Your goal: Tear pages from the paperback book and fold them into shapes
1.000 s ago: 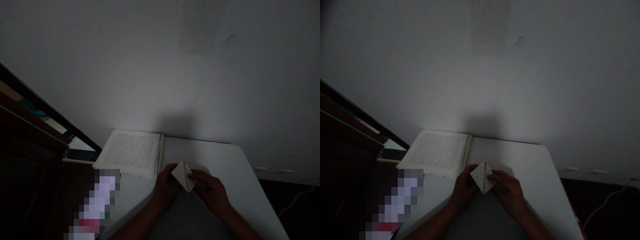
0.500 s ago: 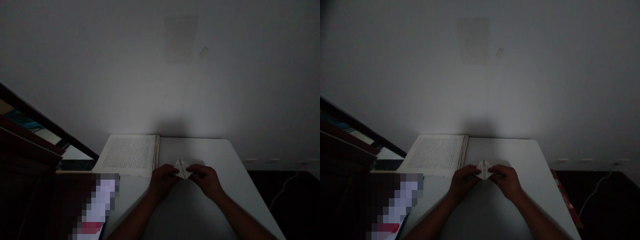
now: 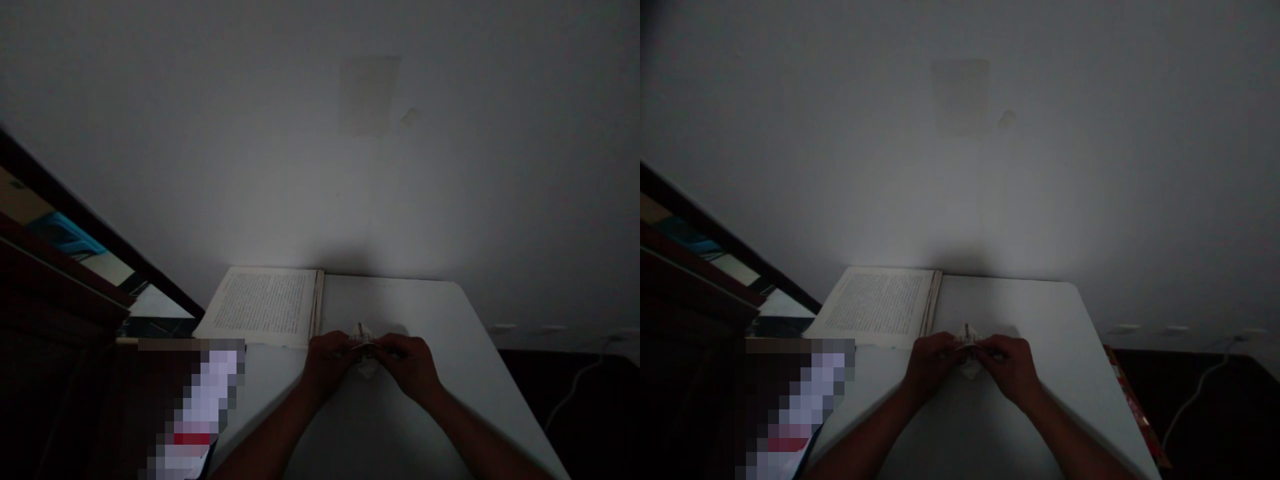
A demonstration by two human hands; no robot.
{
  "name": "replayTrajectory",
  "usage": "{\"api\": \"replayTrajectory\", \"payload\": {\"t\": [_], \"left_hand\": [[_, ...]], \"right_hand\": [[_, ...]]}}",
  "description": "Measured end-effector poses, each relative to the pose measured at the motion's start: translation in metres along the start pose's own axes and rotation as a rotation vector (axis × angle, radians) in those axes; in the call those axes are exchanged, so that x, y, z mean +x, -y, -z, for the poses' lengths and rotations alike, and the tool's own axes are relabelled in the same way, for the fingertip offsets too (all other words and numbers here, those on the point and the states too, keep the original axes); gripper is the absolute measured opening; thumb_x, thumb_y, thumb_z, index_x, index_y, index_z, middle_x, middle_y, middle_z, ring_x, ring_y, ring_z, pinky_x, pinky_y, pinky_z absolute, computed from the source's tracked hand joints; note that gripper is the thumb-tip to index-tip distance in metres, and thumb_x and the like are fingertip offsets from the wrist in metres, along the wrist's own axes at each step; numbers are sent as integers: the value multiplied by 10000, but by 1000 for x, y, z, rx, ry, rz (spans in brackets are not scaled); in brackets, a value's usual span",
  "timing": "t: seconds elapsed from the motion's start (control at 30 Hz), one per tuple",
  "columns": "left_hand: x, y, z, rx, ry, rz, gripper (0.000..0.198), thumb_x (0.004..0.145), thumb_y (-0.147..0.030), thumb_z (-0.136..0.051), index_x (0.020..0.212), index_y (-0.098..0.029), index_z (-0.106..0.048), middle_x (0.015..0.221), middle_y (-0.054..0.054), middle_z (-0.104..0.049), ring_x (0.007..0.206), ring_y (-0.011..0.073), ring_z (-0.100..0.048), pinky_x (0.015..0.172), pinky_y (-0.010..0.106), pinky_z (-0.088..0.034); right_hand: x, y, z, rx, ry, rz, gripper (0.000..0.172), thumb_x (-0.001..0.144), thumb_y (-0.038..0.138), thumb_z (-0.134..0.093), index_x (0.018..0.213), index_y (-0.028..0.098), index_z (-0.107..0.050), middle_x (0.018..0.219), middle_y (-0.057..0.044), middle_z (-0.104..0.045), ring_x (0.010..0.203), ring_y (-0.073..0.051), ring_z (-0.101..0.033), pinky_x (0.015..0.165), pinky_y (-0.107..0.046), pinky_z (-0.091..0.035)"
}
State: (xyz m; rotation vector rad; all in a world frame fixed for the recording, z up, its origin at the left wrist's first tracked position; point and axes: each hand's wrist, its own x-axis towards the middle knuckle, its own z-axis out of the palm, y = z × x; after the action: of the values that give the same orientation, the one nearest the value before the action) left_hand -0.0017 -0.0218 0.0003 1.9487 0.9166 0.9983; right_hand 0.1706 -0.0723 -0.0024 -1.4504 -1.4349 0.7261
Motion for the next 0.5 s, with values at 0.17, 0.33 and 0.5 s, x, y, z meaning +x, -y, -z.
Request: {"api": "replayTrajectory", "payload": {"t": [0.17,0.33,0.5], "left_hand": [[1,6,4,-104,12,130,105,682,-274,-718,727,-179,-710,635,6,-646,589,129,-585,569,212,-429],[-1,9,6,-240,67,107,248,671,-298,-718,887,-183,-676,842,37,-647,764,159,-597,683,244,-459],[-2,11,2,-278,14,307,493,677,-203,-692,1151,-206,-554,810,3,-586,715,122,-567,669,229,-456]], "right_hand": [[0,-7,1,113,22,-95,160,669,327,-707,766,201,-727,667,-25,-718,592,-181,-657,555,-249,-505],[1,-14,1,179,51,-121,189,722,370,-658,772,198,-720,658,-25,-692,592,-165,-625,551,-253,-489],[2,-11,-2,113,26,-170,344,672,336,-716,985,203,-668,668,0,-650,580,-142,-591,543,-242,-477]]}}
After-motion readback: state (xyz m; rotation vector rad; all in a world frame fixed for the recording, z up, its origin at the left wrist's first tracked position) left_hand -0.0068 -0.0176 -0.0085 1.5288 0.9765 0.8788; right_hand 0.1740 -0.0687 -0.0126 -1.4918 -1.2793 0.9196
